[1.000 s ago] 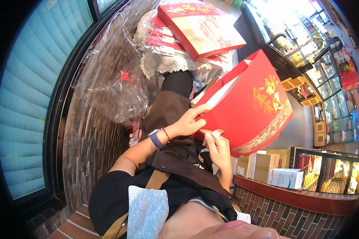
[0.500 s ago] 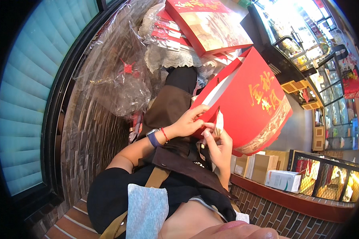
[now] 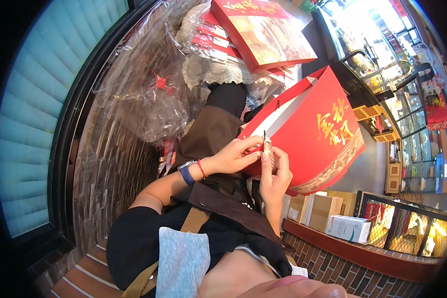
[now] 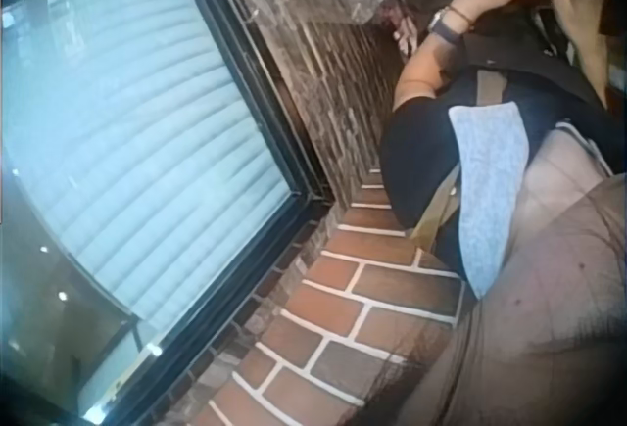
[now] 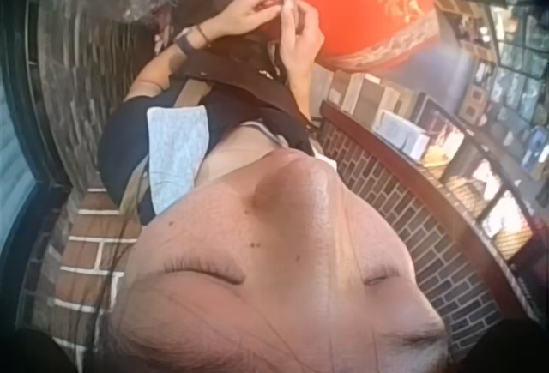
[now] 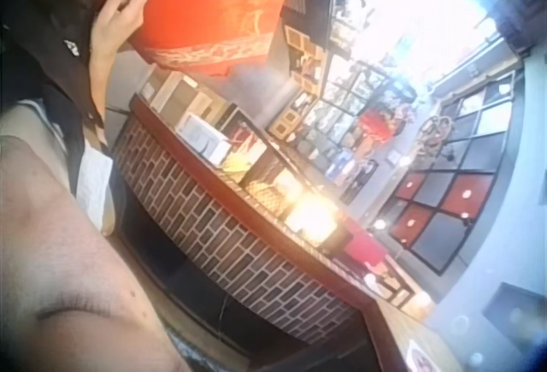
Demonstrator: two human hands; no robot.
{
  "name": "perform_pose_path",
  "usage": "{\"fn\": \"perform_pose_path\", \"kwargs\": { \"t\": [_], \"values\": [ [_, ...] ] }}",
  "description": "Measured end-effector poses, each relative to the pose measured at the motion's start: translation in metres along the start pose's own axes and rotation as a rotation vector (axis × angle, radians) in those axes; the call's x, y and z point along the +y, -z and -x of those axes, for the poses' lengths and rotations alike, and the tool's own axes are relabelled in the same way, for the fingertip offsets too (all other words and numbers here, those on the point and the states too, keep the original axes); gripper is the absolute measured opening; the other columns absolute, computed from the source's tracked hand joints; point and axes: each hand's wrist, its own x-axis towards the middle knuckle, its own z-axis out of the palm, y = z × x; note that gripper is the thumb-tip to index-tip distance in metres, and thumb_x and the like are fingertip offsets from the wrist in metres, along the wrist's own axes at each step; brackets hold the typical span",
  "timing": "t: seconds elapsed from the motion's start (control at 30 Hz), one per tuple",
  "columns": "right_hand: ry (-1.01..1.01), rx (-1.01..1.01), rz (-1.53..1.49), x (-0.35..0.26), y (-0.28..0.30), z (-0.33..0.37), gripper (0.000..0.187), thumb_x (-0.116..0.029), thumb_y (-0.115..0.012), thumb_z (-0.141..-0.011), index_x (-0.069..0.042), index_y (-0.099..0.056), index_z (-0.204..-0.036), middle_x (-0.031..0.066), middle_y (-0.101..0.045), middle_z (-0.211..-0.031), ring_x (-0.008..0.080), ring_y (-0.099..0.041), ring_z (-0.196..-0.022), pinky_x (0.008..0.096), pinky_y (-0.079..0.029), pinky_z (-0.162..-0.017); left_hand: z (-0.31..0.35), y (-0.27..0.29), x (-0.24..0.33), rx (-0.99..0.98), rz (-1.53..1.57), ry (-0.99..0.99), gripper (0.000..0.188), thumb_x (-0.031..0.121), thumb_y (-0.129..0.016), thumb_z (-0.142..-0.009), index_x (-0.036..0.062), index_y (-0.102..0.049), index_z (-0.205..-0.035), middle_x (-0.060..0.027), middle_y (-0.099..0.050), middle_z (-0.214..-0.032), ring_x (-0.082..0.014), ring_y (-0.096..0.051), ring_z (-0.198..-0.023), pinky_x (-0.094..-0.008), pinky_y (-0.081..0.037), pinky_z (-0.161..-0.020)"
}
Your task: The person sits on the floor and assembles red cardboard boxes. They fold the flaps of the box, tuck them into slots, and secure the structure. The person handles multiple boxes, stacking the finished ones and picking up new ones from a pile.
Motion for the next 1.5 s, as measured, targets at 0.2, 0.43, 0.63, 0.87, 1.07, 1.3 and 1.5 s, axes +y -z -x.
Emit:
{"fn": "perform_pose_path", "kwargs": {
  "t": [0.2,0.43,0.63,0.87,1.07,1.3,1.5],
  "values": [
    [0.038,0.003,-0.063,0.004,0.006,-0.004,0.013,-0.003,-0.056,-0.1,0.004,-0.063,-0.108,0.0071,-0.067,-0.093,0.0088,-0.06,-0.076,0.0222,-0.05,-0.071,0.004,0.001,-0.004,0.073,0.065,0.018,0.027,0.006,-0.062,-0.095,-0.0018,-0.056,-0.121,-0.0065,-0.06,-0.081,-0.0062,-0.055,-0.075,-0.0248,-0.046,-0.067],
    [0.043,-0.036,0.249,-0.007,0.017,-0.007,0.009,-0.005,-0.07,-0.091,0.001,-0.068,-0.097,0.0071,-0.067,-0.086,0.0111,-0.062,-0.075,0.0255,-0.048,-0.069,0.005,0.007,0.004,0.11,0.048,0.005,0.021,0.006,-0.064,-0.093,-0.0029,-0.061,-0.112,-0.0096,-0.068,-0.093,-0.0093,-0.064,-0.09,-0.0271,-0.052,-0.077],
    [0.248,0.075,0.249,-0.002,0.01,-0.011,0.008,-0.003,-0.074,-0.084,0.0,-0.068,-0.086,0.0102,-0.062,-0.071,0.0233,-0.06,-0.064,0.0327,-0.045,-0.058,0.004,0.012,0.021,0.112,-0.072,0.005,0.018,0.007,-0.066,-0.092,-0.0033,-0.064,-0.107,-0.0108,-0.07,-0.094,-0.0124,-0.067,-0.087,-0.0281,-0.053,-0.079],
    [0.343,0.154,0.335,0.005,0.0,-0.013,0.01,-0.004,-0.076,-0.082,-0.002,-0.066,-0.082,0.0094,-0.062,-0.07,0.0241,-0.059,-0.062,0.0334,-0.044,-0.058,0.004,0.008,0.014,0.139,-0.06,-0.036,0.02,0.006,-0.066,-0.09,-0.0034,-0.065,-0.108,-0.0128,-0.071,-0.093,-0.0169,-0.071,-0.087,-0.0295,-0.055,-0.08],
    [0.38,0.095,0.407,0.005,0.002,-0.014,0.014,-0.005,-0.073,-0.087,0.0,-0.061,-0.083,0.01,-0.064,-0.072,0.0258,-0.062,-0.064,0.0352,-0.047,-0.06,0.002,0.008,0.012,0.152,-0.085,-0.083,0.022,0.006,-0.067,-0.089,-0.0033,-0.065,-0.109,-0.0153,-0.071,-0.095,-0.0206,-0.072,-0.089,-0.0307,-0.055,-0.08],
    [0.015,0.028,0.091,0.001,0.006,-0.007,0.009,-0.003,-0.067,-0.091,0.001,-0.06,-0.092,0.0133,-0.066,-0.08,0.0251,-0.067,-0.072,0.0343,-0.052,-0.066,0.001,0.006,0.012,0.16,-0.089,-0.063,0.022,0.005,-0.067,-0.09,-0.0035,-0.066,-0.11,-0.0142,-0.072,-0.097,-0.0178,-0.071,-0.091,-0.0292,-0.054,-0.081],
    [0.244,-0.027,0.268,0.006,0.006,-0.008,0.013,0.0,-0.063,-0.094,0.003,-0.061,-0.106,0.0084,-0.068,-0.085,0.0118,-0.066,-0.076,0.0268,-0.053,-0.07,0.001,0.005,0.015,0.161,-0.065,-0.042,0.023,0.003,-0.066,-0.09,-0.0035,-0.065,-0.111,-0.0124,-0.072,-0.098,-0.016,-0.071,-0.092,-0.0282,-0.054,-0.082]
  ]
}}
